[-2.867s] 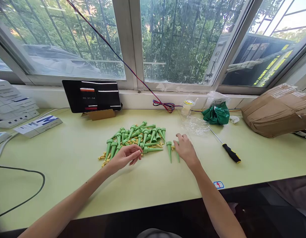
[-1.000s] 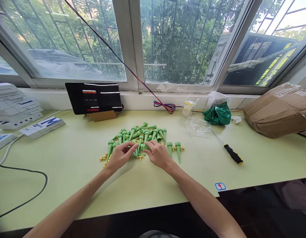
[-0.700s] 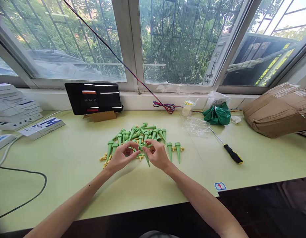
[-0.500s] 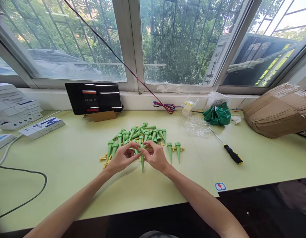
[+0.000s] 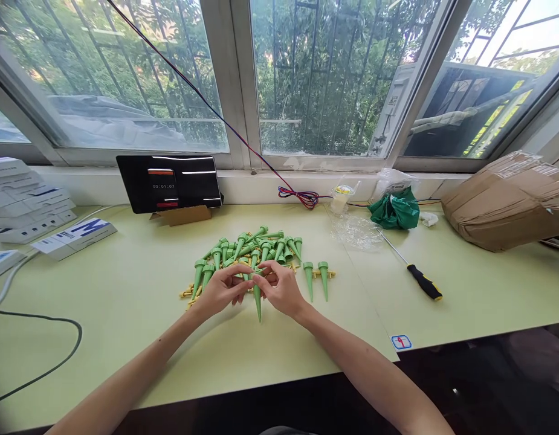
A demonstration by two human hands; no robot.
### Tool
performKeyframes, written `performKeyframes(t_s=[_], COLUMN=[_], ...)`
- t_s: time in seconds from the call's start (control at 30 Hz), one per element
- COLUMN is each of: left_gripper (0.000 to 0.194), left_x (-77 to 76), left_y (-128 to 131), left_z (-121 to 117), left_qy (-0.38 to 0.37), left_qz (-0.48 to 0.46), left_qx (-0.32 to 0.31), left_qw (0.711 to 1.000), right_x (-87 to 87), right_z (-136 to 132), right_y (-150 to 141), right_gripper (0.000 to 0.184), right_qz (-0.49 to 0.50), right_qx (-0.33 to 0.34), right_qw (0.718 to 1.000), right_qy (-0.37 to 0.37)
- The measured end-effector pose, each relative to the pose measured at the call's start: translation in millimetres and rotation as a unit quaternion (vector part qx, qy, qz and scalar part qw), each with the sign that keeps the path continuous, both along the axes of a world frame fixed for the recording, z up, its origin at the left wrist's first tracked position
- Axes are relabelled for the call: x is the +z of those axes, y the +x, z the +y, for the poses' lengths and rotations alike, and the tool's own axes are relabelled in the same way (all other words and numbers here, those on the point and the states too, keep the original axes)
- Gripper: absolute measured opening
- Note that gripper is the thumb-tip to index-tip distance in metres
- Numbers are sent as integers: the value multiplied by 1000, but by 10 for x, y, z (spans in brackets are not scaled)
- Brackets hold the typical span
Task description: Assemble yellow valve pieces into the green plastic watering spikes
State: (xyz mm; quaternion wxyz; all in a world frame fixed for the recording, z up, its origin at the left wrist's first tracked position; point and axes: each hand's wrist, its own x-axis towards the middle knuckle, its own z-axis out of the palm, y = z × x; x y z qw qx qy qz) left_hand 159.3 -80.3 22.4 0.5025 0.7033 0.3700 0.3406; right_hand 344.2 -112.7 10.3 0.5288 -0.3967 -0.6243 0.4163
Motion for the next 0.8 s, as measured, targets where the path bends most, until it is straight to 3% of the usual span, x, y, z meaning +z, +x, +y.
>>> performKeyframes(t_s=[0.27, 0.47, 0.63, 0.8], left_gripper=[28, 25, 22, 24], left_x=[67, 155, 197, 197], left_y=[-49, -107, -122, -105], left_z=[52, 96, 88, 58], left_qy=[-61, -138, -190, -211], left_qz=[-104, -265, -315, -320], left_qx=[2, -13, -26, -10], left_qw=[993, 954, 930, 924], right_x=[51, 75, -10, -74], right_z=[2, 106, 149, 107], right_y=[7, 170, 204, 134], right_gripper=[30, 26, 10, 4], right_qz=[-11, -102, -241, -280], right_qx=[-9, -79, -18, 12], right_qw=[1000, 991, 969, 958], right_qy=[0, 21, 52, 64])
